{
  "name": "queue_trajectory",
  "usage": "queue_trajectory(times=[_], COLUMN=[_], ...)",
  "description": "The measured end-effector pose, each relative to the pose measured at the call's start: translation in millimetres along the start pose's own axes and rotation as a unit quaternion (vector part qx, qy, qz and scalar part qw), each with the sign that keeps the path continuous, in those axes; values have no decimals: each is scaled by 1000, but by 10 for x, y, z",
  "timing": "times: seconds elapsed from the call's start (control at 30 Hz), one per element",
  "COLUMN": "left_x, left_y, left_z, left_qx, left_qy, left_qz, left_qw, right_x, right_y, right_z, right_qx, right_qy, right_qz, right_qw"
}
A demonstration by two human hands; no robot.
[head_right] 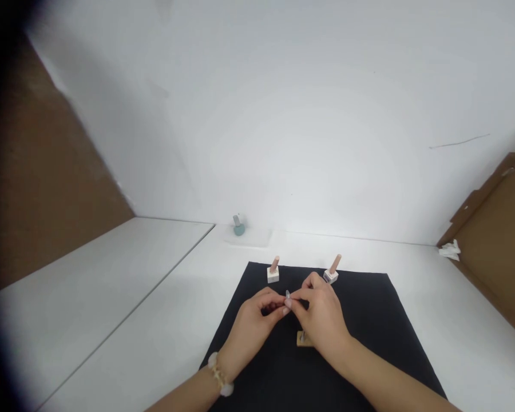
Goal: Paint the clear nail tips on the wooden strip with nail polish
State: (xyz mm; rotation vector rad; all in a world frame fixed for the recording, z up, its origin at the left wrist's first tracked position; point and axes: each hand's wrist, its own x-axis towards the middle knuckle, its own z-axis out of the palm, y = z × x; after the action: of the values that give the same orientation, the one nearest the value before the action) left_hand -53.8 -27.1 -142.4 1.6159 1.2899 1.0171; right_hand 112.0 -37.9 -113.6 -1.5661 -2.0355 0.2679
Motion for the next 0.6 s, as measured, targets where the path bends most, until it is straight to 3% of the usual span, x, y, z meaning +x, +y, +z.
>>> queue_trajectory(times=[0.3,0.47,0.6], left_x=[-115,-99,-62], left_y=[3,-22,-42], left_z=[79,77,62], left_qx=[9,29,75], left_qy=[27,29,29], left_qz=[12,29,40], left_qw=[1000,999,996], right_x=[-65,-132,-234], right_y=[-59,-98,22], right_z=[22,-61,-219], right_qx=[-16,-6,7], right_qy=[-14,-48,-38], right_qz=[8,-19,-13], right_qw=[1000,999,999])
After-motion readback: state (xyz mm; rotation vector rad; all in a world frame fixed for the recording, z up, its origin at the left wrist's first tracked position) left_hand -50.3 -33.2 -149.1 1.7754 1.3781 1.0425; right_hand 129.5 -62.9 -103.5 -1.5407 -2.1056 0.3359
